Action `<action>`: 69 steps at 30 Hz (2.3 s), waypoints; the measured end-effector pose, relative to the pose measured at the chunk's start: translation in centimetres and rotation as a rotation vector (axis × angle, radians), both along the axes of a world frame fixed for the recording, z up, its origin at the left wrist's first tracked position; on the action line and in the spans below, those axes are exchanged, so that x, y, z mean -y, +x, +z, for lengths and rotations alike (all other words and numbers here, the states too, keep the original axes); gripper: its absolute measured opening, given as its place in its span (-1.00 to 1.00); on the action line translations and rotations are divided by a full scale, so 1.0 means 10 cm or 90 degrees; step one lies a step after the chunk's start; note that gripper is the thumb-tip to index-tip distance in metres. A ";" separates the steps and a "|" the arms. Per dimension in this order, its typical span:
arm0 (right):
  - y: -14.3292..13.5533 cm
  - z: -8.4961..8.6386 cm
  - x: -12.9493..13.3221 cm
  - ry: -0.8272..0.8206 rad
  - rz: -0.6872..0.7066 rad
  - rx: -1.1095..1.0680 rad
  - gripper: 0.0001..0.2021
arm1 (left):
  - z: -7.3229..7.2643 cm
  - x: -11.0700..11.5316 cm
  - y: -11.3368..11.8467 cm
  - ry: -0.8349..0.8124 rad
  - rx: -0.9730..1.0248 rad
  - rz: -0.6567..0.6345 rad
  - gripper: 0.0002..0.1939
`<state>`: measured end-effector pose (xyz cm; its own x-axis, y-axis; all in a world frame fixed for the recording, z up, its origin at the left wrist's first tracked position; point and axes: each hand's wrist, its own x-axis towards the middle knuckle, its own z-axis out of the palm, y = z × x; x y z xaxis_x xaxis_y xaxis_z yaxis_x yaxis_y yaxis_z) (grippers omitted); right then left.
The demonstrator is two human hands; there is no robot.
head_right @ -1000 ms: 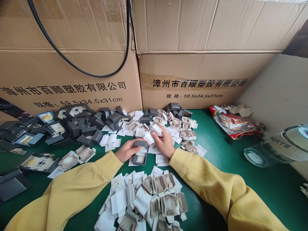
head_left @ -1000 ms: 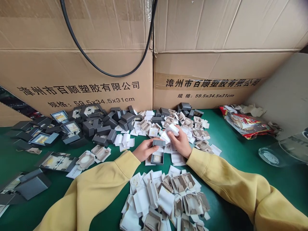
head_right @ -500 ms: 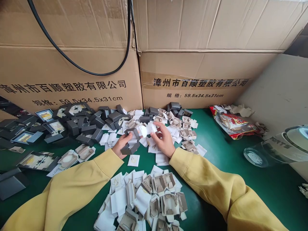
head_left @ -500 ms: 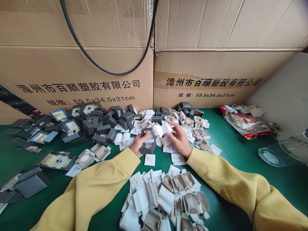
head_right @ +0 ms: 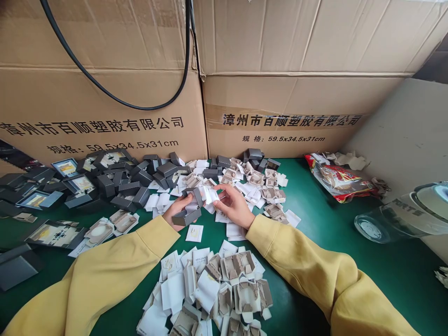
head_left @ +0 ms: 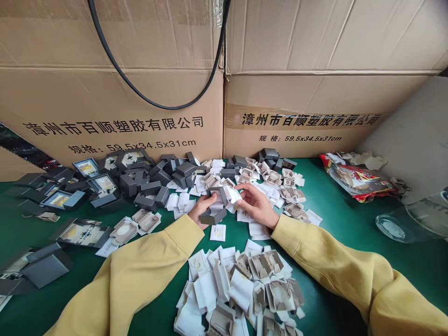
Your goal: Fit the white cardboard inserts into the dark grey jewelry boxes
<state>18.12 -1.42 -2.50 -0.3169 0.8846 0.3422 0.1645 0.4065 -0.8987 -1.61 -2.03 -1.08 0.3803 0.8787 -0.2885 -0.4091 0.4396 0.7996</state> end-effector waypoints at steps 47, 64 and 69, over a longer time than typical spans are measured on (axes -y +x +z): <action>-0.01 0.01 0.02 -0.038 0.079 -0.031 -0.58 | 0.02 0.00 0.04 -0.056 -0.063 0.033 -0.56; -0.01 -0.01 -0.02 -0.042 -0.031 -0.032 -0.57 | 0.14 0.05 0.04 0.005 -0.052 0.045 -0.60; -0.01 -0.04 -0.03 -0.033 -0.028 -0.066 -0.56 | 0.12 0.05 0.06 0.000 -0.033 0.066 -0.67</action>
